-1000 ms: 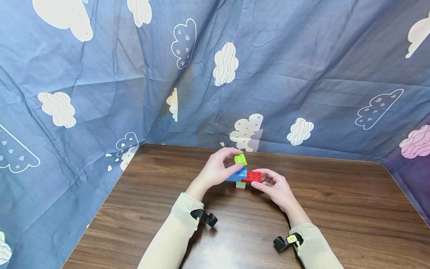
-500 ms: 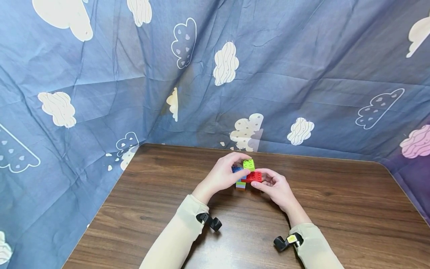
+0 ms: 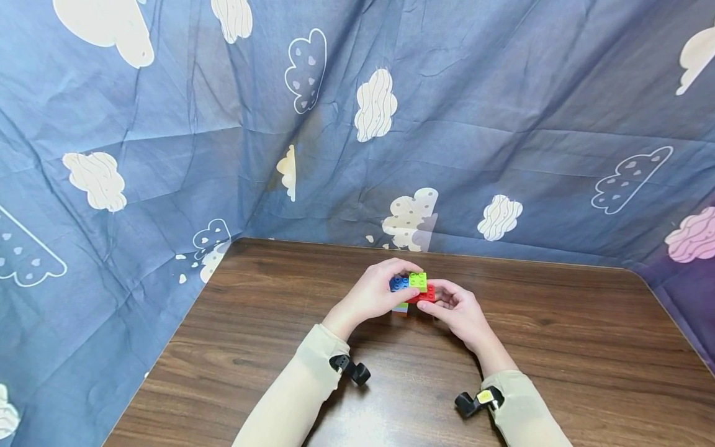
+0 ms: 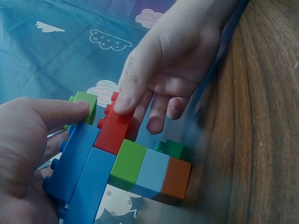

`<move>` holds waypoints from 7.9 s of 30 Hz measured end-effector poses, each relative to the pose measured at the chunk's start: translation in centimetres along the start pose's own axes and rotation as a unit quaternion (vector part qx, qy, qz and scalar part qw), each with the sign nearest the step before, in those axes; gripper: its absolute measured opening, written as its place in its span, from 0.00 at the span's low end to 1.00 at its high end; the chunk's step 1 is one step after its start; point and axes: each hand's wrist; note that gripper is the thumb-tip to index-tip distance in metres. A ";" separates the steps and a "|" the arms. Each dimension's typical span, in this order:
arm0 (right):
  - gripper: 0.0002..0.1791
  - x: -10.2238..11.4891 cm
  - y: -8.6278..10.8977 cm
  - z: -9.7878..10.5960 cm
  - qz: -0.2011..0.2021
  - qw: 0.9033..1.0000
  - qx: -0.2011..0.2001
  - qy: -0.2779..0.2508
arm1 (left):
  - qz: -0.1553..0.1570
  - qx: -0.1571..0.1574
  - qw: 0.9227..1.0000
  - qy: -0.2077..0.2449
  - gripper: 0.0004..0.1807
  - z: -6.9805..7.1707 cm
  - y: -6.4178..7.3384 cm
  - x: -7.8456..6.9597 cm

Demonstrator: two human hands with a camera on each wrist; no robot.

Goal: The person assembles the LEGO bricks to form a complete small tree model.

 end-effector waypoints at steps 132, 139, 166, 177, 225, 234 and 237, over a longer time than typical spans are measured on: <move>0.25 0.1 0.2 0.4 -0.042 0.999 0.007 -0.022 | 0.040 0.049 0.994 0.086 0.23 1.6 1.4 5.6; 0.25 0.0 0.2 0.3 -0.046 0.999 0.005 -0.003 | 0.035 0.047 0.982 0.179 0.22 0.7 2.1 7.5; 0.38 -0.9 -0.9 0.1 0.043 0.967 -0.045 0.247 | 0.069 -0.004 0.952 0.297 0.21 2.1 3.4 9.4; 0.35 -0.6 -1.7 -0.8 0.048 0.963 -0.033 0.265 | 0.072 -0.006 0.951 0.301 0.22 2.4 3.8 9.6; 0.28 2.8 -1.7 3.4 -0.066 0.973 -0.067 0.211 | 0.054 0.009 0.968 0.245 0.21 1.2 2.3 7.7; 0.28 5.0 -1.1 4.8 -0.038 0.981 -0.081 0.175 | 0.059 0.015 0.982 0.179 0.21 0.1 1.6 6.4; 0.27 5.5 -1.1 4.9 -0.027 0.982 -0.074 0.174 | 0.067 0.016 0.983 0.170 0.21 -0.3 1.4 5.9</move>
Point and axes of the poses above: each hand's wrist, its own y-axis away from the middle knuckle, its own z-axis out of the back of the hand, x = y × z, and after that the axes turned 2 degrees about -y, right-handed
